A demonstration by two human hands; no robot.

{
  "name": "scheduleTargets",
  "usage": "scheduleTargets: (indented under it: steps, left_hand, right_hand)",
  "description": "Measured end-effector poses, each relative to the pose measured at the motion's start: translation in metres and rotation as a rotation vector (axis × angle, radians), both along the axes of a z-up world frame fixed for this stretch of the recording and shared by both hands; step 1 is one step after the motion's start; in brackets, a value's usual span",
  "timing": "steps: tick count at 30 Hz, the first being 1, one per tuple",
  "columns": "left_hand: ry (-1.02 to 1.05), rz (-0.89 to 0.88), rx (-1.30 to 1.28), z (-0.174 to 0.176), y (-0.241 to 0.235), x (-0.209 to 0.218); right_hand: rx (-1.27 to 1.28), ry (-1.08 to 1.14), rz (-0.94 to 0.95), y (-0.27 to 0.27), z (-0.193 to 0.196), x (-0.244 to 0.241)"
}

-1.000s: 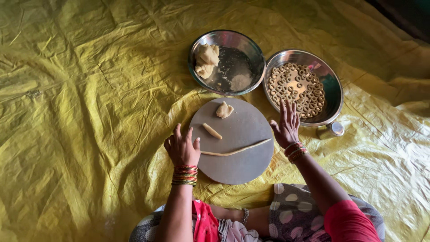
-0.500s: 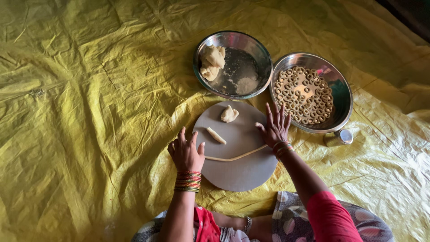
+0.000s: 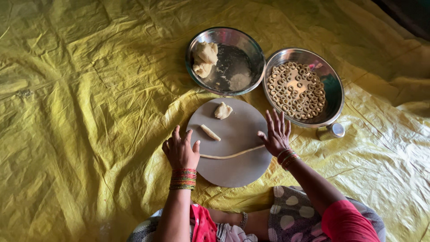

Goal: The person sits on a yellow tarp and shapes dough into small rings by hand. They roll small pieces of dough into ropes, connect the ends to form rings, and place them into a metal bowl.

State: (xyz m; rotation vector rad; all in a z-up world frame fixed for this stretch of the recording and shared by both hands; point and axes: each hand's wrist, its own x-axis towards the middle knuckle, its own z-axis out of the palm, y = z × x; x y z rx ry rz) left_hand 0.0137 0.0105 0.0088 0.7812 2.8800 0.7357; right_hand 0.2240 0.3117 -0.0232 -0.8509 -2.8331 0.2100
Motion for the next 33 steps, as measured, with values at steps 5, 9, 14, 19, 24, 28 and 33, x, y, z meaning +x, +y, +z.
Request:
scheduleTargets:
  steps: [5,9,14,19,24,28,33]
  left_hand:
    - [-0.017,0.007,-0.001,0.0,-0.003,-0.001]
    - [-0.023,0.004,-0.015,-0.004,-0.003,-0.003]
    - [0.002,-0.002,-0.005,-0.012,-0.001,-0.002]
    - [-0.046,0.005,-0.014,-0.012,-0.002,-0.004]
    - [-0.038,-0.004,-0.017,-0.008,0.001,-0.003]
    - [-0.046,-0.005,-0.02,-0.006,-0.001,0.0]
    - [-0.055,0.006,0.01,-0.005,-0.001,-0.002]
  right_hand:
    - [0.081,-0.068,0.017,-0.012,0.0,-0.018]
    - [0.022,-0.046,0.027,-0.02,-0.003,-0.04]
    - [0.013,-0.012,-0.017,-0.011,-0.004,-0.063]
    - [-0.011,-0.072,0.023,-0.017,-0.008,-0.038]
    - [-0.033,-0.087,-0.03,-0.014,-0.015,-0.009]
    - [-0.111,0.198,-0.175,0.015,-0.001,-0.009]
    - [0.074,0.019,-0.13,0.019,0.008,-0.018]
